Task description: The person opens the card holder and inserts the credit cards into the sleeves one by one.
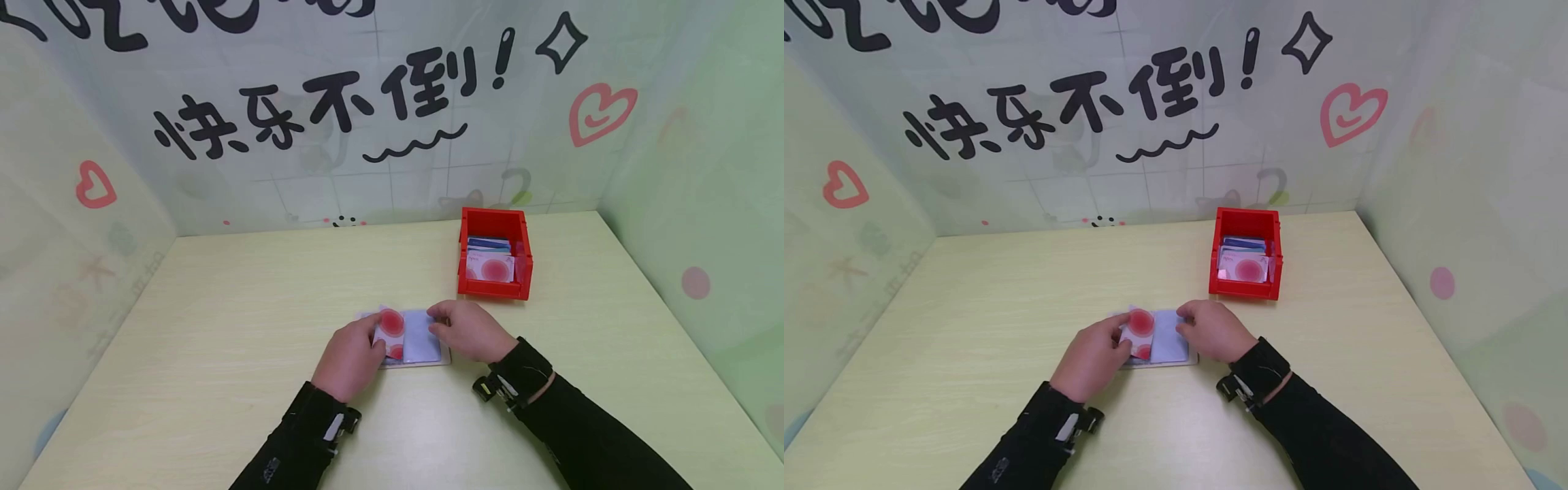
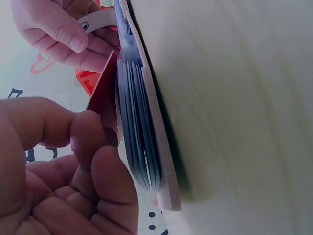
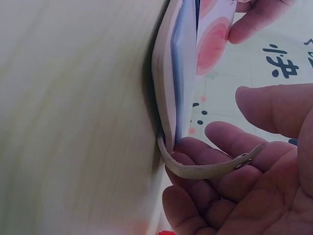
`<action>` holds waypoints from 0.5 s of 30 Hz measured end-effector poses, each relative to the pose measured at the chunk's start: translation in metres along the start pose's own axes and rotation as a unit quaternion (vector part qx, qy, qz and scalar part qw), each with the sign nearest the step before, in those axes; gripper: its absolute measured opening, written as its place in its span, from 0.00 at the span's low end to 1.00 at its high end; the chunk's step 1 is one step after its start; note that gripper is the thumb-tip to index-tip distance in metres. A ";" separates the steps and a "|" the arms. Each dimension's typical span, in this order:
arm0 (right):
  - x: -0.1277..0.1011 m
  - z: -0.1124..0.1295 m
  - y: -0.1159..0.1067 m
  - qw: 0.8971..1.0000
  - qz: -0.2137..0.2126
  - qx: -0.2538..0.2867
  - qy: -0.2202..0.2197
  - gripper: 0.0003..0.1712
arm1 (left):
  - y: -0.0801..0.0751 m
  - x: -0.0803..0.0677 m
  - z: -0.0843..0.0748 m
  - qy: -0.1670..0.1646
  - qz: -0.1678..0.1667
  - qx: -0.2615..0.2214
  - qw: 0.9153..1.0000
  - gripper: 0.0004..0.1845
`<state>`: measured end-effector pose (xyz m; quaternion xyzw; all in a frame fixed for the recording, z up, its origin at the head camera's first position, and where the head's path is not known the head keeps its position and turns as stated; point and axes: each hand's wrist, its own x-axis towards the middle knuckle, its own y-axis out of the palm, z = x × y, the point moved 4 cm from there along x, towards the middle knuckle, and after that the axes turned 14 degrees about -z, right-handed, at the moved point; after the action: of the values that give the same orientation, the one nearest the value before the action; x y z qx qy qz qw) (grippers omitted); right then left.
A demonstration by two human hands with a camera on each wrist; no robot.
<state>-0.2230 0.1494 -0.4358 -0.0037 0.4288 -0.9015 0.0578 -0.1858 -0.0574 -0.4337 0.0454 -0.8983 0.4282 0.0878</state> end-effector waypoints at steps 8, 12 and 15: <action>0.000 -0.002 0.000 1.000 0.000 0.004 0.003 0.25 | 0.001 0.001 -0.002 0.000 0.007 0.005 1.000 0.25; 0.001 -0.002 0.001 1.000 0.000 0.002 0.002 0.26 | 0.003 0.002 -0.005 0.007 0.014 0.009 1.000 0.25; 0.001 -0.003 0.002 1.000 0.001 0.001 0.004 0.26 | 0.004 0.002 -0.005 0.009 0.017 0.019 1.000 0.25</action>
<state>-0.2242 0.1504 -0.4388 0.0006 0.4282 -0.9019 0.0574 -0.1879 -0.0507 -0.4336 0.0284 -0.8900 0.4466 0.0876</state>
